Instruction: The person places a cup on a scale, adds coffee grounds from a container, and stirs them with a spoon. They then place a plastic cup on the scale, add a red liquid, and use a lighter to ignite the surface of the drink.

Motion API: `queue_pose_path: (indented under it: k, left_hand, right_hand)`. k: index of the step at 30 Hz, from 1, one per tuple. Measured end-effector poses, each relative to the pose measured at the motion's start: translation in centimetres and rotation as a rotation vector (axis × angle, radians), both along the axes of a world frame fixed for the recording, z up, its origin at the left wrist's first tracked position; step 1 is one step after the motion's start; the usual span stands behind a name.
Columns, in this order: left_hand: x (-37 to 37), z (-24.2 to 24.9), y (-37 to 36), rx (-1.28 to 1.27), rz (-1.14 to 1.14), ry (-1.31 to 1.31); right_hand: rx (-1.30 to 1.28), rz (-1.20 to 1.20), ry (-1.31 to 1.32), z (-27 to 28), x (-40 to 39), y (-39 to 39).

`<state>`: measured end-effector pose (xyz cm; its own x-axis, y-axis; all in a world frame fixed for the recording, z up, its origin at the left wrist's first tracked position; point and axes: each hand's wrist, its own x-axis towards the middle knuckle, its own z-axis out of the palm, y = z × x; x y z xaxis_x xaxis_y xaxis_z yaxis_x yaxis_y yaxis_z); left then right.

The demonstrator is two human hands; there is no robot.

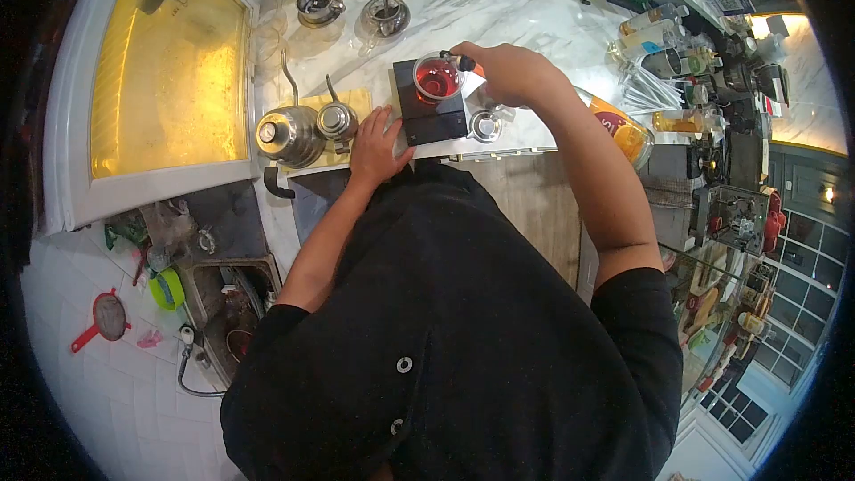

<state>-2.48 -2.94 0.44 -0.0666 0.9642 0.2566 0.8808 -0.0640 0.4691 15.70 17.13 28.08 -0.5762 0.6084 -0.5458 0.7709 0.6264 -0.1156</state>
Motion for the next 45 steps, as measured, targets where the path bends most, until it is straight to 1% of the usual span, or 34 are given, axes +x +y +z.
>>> queue_pose_path:
  k: [3,5,12,18,24,26,33,37,39,45]
  left_hand:
    - [0.0,-0.2,0.1,0.017,-0.005,-0.003]
    - [0.0,-0.3,0.0,0.024,-0.007,-0.003]
    - [0.0,0.0,0.0,0.022,-0.011,0.012]
    - [0.0,0.0,0.0,0.021,-0.009,0.006]
    - [-0.1,-0.2,0.0,0.044,-0.008,0.003]
    - [0.0,-0.2,0.0,0.046,-0.009,0.001]
    - [0.0,0.0,0.0,0.061,-0.007,-0.005]
    - [0.0,0.3,0.0,0.05,-0.005,0.002]
    - [-0.1,0.2,0.0,0.04,-0.008,0.005]
    - [0.0,0.1,-0.2,0.017,-0.009,0.003]
  right_hand:
    - [-0.001,-0.012,0.023,0.6,0.0,-0.7]
    - [-0.063,-0.047,-0.045,1.6,-0.3,-1.6]
    - [-0.09,-0.021,-0.075,1.8,-1.3,-2.8]
    - [-0.018,0.015,-0.015,0.9,-1.1,-1.7]
    - [-0.037,-0.039,-0.007,1.1,-0.5,-1.6]
    - [-0.032,-0.069,-0.066,0.9,-0.1,-1.9]
    - [-0.074,-0.046,-0.097,1.3,-0.7,-3.3]
    - [0.005,-0.014,-0.047,-0.6,-0.7,-2.4]
    - [-0.056,-0.036,-0.067,0.5,-1.6,-2.4]
    - [-0.071,-0.11,-0.008,1.4,-1.3,-1.9]
